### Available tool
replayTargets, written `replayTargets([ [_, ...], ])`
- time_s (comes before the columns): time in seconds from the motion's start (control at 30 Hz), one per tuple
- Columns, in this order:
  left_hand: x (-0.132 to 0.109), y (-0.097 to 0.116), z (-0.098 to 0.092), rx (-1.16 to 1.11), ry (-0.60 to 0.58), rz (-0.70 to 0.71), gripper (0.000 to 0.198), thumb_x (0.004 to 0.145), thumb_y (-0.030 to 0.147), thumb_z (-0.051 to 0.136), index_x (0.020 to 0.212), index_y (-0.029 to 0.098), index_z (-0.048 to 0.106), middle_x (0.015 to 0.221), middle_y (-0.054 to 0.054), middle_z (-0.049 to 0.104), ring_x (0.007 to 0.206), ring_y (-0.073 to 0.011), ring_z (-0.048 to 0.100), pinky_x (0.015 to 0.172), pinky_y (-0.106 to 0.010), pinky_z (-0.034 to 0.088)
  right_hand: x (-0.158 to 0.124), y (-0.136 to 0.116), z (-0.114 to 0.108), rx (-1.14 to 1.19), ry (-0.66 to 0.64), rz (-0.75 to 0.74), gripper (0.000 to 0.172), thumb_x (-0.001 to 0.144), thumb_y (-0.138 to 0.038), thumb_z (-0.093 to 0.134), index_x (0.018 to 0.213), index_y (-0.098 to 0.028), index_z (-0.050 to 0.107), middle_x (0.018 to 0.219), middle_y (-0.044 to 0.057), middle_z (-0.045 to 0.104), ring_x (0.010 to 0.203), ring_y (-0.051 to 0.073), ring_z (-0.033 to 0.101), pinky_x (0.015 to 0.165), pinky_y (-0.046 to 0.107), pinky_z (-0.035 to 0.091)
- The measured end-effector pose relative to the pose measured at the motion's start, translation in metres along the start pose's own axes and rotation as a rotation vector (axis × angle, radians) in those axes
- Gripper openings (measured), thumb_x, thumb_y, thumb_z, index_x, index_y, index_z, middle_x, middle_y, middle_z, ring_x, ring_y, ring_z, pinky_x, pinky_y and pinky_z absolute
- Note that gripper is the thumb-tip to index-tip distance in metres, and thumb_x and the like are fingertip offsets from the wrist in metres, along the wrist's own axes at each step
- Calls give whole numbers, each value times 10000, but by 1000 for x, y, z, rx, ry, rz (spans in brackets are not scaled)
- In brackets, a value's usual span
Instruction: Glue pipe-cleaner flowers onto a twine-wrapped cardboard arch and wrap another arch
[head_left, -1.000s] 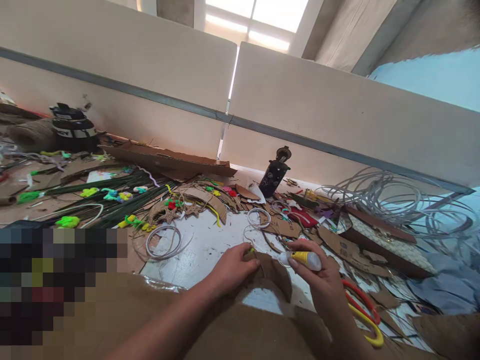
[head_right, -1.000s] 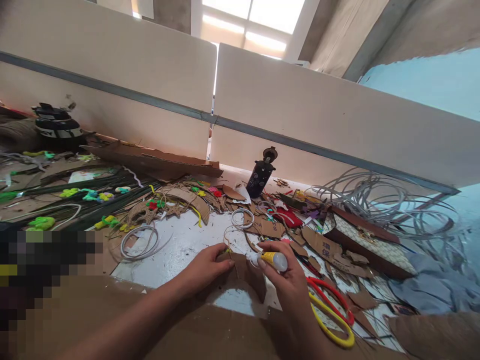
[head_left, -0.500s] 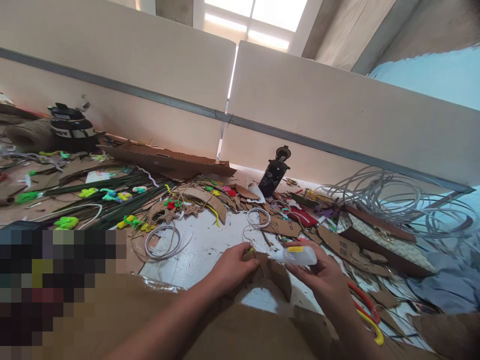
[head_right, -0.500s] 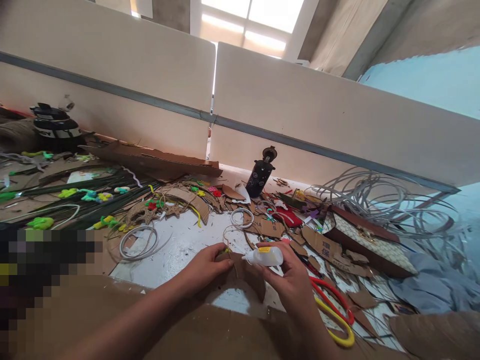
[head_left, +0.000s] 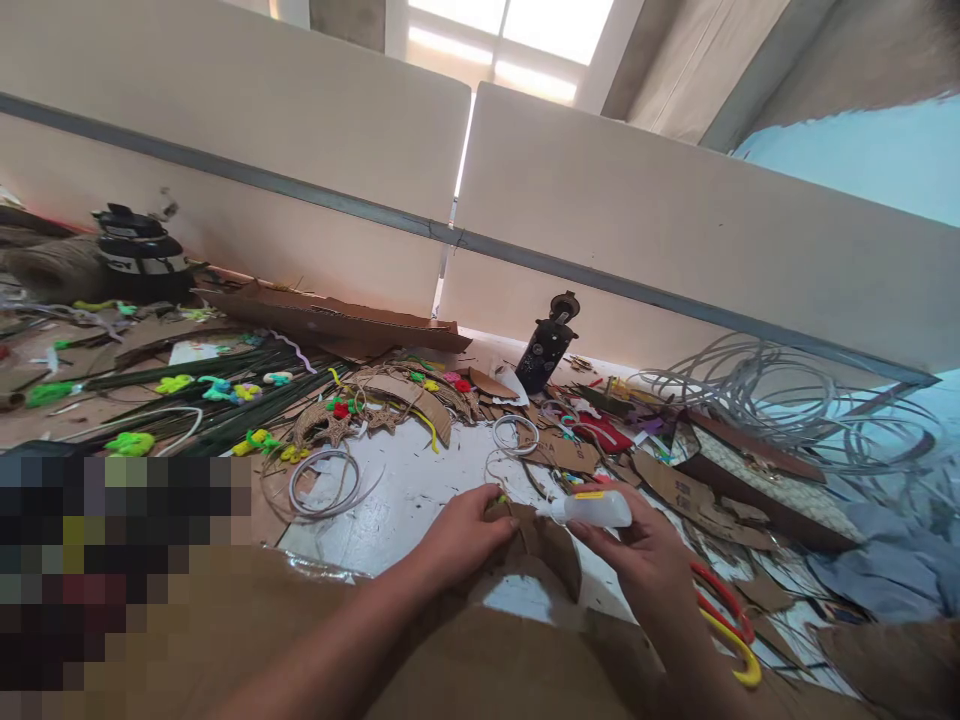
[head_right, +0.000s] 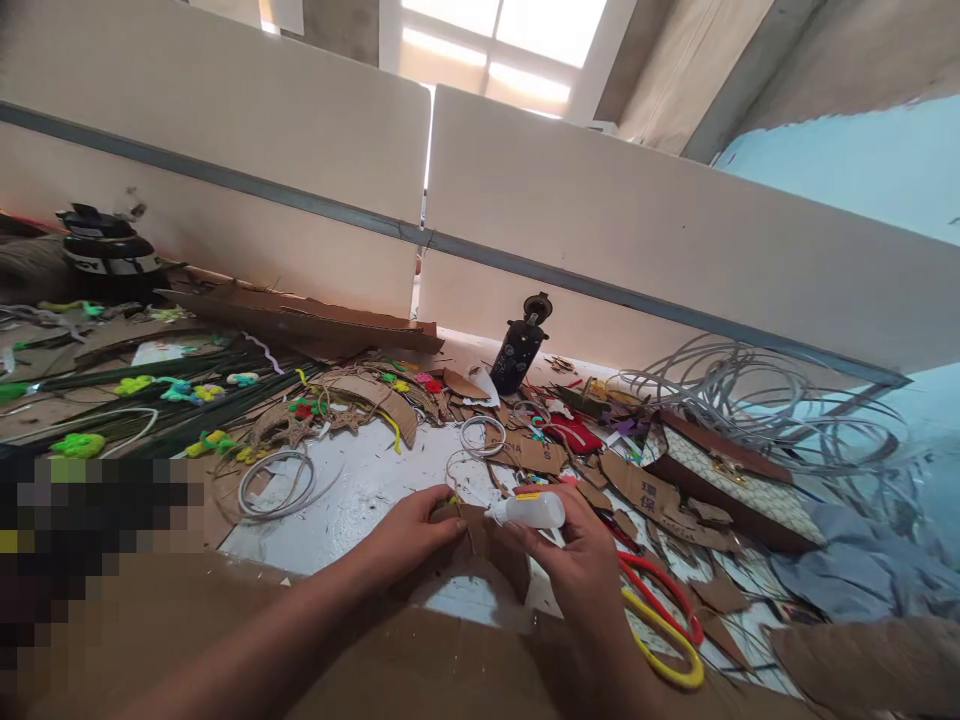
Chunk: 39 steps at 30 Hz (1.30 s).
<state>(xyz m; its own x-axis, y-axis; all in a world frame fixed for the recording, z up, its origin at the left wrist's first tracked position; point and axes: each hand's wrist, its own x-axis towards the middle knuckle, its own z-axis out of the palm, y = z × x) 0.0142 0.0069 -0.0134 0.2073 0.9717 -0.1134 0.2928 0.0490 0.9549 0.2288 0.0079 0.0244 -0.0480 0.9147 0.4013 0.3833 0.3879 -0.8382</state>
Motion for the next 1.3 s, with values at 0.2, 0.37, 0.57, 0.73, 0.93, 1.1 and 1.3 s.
replayTargets([
  [0.2, -2, 4, -1, -4, -4, -12, 208, 791, 350, 569, 912, 193, 632, 830, -28, 691, 750, -184, 599, 626, -257, 401, 3, 14, -6, -36, -53, -28, 312, 745, -442, 830, 959, -225, 769, 989, 79, 717, 852, 261, 661, 733, 339, 540],
  [0.37, -2, 2, -1, -10, -13, -2, 179, 792, 339, 576, 884, 191, 615, 807, -29, 682, 734, -175, 596, 621, -253, 396, 3, 15, -6, -73, -43, -47, 296, 768, -445, 808, 950, -217, 759, 957, 78, 713, 831, 257, 656, 754, 359, 538],
  [0.57, -1, 0, 1, -30, -14, 9, 180, 790, 327, 574, 897, 191, 624, 827, -29, 687, 744, -176, 593, 623, -253, 396, 2, 11, -4, -61, -43, -45, 268, 775, -434, 809, 933, -223, 760, 975, 79, 706, 862, 265, 648, 746, 359, 531],
  [0.73, -1, 1, 1, -18, -12, 11, 187, 785, 319, 571, 907, 191, 631, 835, -28, 688, 764, -182, 597, 632, -257, 392, 1, 11, -4, -65, -40, -49, 248, 768, -422, 814, 916, -229, 765, 953, 70, 710, 879, 270, 650, 729, 347, 528],
  [0.93, -2, 2, 0, -5, 2, 7, 140, 775, 314, 562, 846, 198, 596, 775, -6, 649, 714, -168, 569, 611, -256, 369, 1, 7, -3, -87, -57, -76, 208, 784, -413, 802, 887, -235, 767, 932, 61, 715, 859, 262, 649, 743, 348, 514],
  [1.1, -2, 4, 0, 9, 0, 4, 138, 774, 313, 562, 835, 194, 595, 768, -8, 645, 716, -169, 564, 607, -253, 370, 0, 7, -2, -94, -5, -70, 216, 775, -424, 805, 874, -236, 767, 912, 54, 707, 817, 252, 638, 729, 351, 509],
  [1.3, -2, 4, -1, 33, 4, 19, 129, 774, 300, 562, 837, 193, 598, 765, -6, 639, 719, -169, 565, 597, -252, 362, -1, 4, 0, -65, -10, -83, 176, 790, -402, 793, 862, -243, 772, 919, 59, 710, 842, 258, 634, 752, 363, 514],
])
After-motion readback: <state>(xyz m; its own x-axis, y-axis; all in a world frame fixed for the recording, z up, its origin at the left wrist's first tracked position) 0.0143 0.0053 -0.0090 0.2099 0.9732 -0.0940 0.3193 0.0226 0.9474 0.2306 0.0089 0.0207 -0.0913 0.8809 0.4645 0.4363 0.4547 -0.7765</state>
